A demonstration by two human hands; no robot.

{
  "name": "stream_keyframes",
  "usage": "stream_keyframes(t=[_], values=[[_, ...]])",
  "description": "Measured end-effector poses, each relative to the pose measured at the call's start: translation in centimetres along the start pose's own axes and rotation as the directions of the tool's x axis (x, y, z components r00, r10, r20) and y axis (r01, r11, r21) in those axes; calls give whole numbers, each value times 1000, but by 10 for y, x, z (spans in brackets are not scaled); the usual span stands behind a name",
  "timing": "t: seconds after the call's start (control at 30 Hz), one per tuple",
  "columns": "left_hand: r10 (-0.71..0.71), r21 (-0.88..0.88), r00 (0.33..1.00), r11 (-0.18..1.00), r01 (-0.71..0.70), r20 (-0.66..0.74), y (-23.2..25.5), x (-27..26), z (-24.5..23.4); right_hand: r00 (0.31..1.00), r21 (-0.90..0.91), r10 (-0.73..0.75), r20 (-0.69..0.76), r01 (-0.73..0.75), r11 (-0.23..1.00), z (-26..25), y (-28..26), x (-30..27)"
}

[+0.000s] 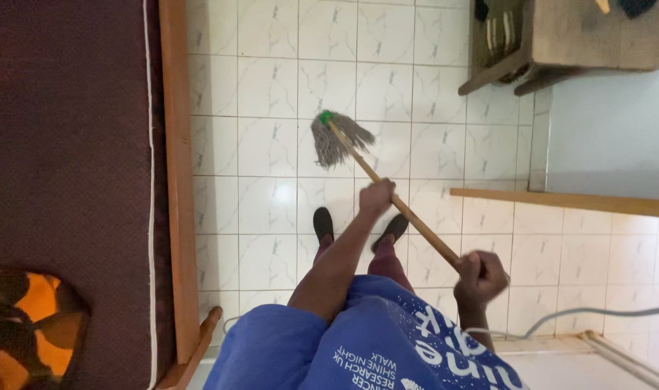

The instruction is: The person mops the tiled floor of a room by moving the mop head back and forth while standing and holding the wooden handle.

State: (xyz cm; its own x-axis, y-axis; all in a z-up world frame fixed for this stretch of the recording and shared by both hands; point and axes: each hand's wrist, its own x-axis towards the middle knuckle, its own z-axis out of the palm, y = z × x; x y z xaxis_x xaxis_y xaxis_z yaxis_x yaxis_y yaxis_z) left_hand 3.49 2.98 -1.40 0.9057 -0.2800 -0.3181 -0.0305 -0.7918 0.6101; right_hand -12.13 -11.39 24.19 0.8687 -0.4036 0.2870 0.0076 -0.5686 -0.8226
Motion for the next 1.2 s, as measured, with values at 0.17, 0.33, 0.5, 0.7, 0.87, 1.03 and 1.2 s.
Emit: stream_keyframes(t=[0.17,0.33,0.5,0.7,0.87,1.03,1.2], values=[[-48,32,997,998,51,-67,-65,18,-43,982,-12,-6,191,8,1000,57,-13,39],[-183,-16,972,983,183,-150,-106,6,-90,950,113,-41,309,6,994,106,-48,70],[-327,-115,926,944,310,-188,-148,-23,-108,900,126,-96,426,47,991,142,-71,77],[-414,-133,872,910,393,-262,-192,-72,-103,820,196,-16,572,-118,973,176,-82,69],[-462,-151,827,887,437,-321,-228,-118,-85,777,156,-69,626,-37,987,203,-87,49],[-538,-225,777,843,489,-328,-243,-170,-69,679,147,-73,731,-52,988,216,-100,34],[-613,-259,768,784,564,-185,-202,-201,-64,655,126,17,755,-171,977,204,-97,42]])
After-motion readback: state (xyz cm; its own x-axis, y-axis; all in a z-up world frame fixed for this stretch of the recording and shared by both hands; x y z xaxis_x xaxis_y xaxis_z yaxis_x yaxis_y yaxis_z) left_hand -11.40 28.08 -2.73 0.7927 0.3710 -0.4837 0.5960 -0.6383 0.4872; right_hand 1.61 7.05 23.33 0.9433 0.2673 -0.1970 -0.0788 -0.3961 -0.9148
